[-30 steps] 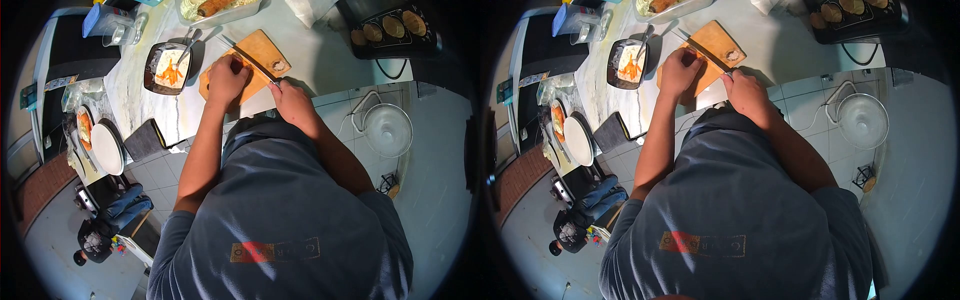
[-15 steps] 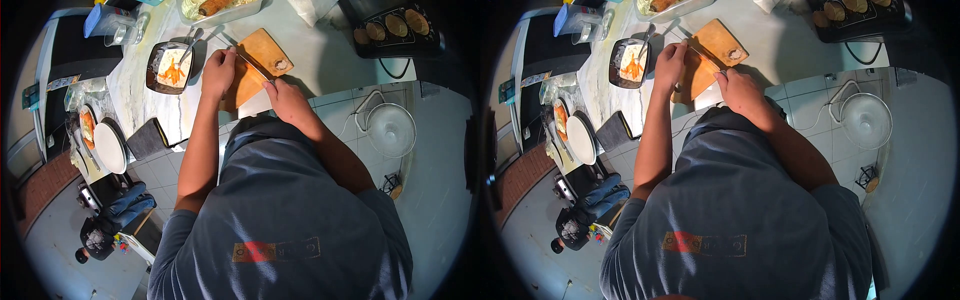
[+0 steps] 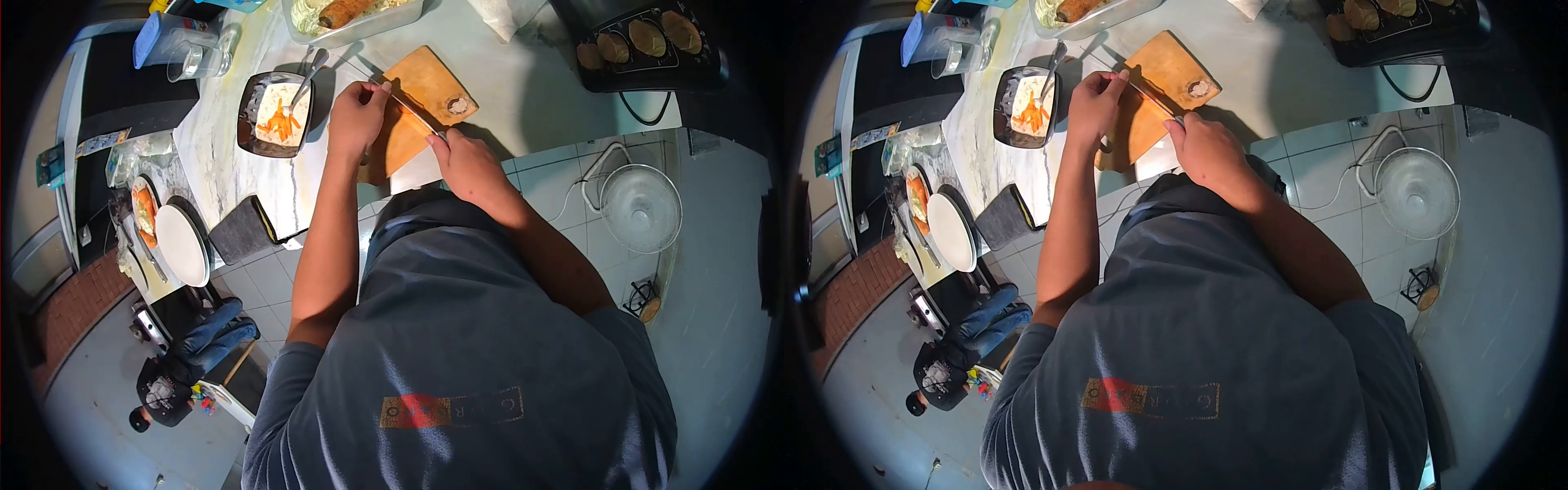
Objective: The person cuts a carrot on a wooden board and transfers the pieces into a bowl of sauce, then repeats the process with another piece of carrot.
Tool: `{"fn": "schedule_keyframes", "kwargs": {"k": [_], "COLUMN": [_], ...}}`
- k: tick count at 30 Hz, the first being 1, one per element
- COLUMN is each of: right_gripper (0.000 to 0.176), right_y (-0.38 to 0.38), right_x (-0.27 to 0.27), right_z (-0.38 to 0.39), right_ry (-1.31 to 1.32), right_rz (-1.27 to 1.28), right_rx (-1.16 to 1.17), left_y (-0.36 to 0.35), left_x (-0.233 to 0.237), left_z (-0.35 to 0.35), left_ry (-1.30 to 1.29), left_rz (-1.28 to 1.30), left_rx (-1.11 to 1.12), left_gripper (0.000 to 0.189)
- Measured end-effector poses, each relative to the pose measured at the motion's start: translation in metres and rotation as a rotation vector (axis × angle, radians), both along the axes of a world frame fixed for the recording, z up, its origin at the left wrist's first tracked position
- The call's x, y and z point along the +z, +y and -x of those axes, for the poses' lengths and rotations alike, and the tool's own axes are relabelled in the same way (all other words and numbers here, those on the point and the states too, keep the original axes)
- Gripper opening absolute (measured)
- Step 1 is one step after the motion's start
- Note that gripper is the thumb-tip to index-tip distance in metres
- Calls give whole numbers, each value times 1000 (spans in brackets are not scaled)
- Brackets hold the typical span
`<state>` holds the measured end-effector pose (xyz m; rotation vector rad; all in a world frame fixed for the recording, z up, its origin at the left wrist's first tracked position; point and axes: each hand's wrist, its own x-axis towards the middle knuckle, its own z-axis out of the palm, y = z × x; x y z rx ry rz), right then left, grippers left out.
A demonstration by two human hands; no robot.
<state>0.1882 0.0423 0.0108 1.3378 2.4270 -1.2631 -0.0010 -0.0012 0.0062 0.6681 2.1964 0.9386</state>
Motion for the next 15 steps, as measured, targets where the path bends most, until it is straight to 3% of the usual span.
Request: {"fn": "schedule_keyframes", "kwargs": {"k": [15], "right_gripper": [46], "right_y": [0], "right_x": [-3], "right_z": [1], "right_ry": [-4], "right_rz": [19], "right_rx": [5], "left_y": [3], "left_x": [-5], "left_z": [7], "left_ry": [-134], "left_rz": [-66], "left_rx": [-30], "left_gripper": [29]}}
